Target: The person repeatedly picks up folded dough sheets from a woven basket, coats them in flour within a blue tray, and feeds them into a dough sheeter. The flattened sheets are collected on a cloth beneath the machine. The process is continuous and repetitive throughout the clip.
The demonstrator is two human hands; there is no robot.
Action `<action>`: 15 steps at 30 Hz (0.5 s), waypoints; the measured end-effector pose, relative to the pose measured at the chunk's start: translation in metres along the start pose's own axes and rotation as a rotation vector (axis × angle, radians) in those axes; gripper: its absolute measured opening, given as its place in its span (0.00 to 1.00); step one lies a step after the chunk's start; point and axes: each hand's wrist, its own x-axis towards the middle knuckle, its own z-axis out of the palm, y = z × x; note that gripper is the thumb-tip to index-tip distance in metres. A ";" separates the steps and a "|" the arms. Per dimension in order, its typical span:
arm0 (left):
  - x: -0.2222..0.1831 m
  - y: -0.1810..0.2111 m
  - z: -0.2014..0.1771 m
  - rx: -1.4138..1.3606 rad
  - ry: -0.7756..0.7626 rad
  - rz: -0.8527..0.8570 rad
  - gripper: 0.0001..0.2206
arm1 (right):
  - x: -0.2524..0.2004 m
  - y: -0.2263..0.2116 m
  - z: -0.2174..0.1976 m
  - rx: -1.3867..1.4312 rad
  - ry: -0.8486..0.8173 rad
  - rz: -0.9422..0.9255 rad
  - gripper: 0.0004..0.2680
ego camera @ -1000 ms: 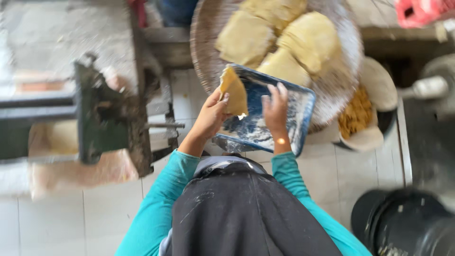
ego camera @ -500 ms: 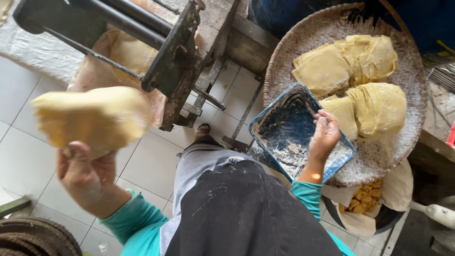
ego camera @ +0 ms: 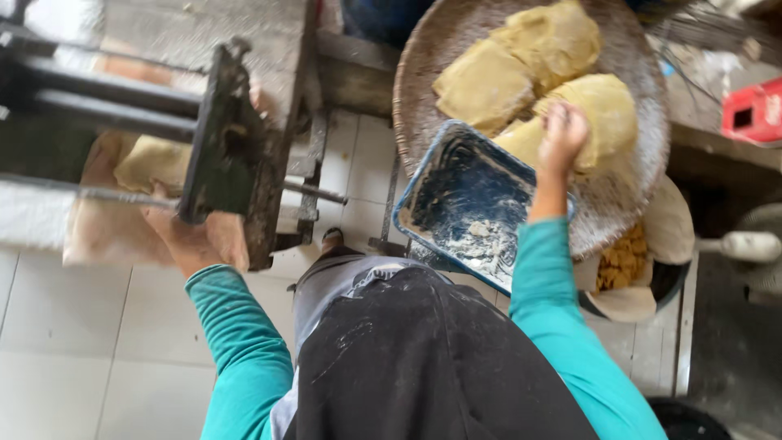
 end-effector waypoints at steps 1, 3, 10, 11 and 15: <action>0.003 -0.005 -0.002 0.101 -0.040 -0.008 0.17 | 0.021 0.022 0.007 -0.078 -0.029 -0.045 0.04; 0.007 -0.010 -0.007 0.263 -0.142 0.029 0.10 | 0.047 0.060 0.018 -0.636 -0.055 -0.160 0.08; 0.009 0.063 -0.017 0.939 0.527 1.149 0.08 | 0.071 0.081 0.066 -1.104 0.154 0.254 0.19; -0.002 0.076 -0.014 0.866 0.511 1.188 0.14 | 0.070 0.074 0.070 -1.102 0.215 0.405 0.18; -0.067 0.105 0.032 1.123 0.426 1.359 0.18 | 0.077 0.049 0.093 -1.128 0.249 0.657 0.18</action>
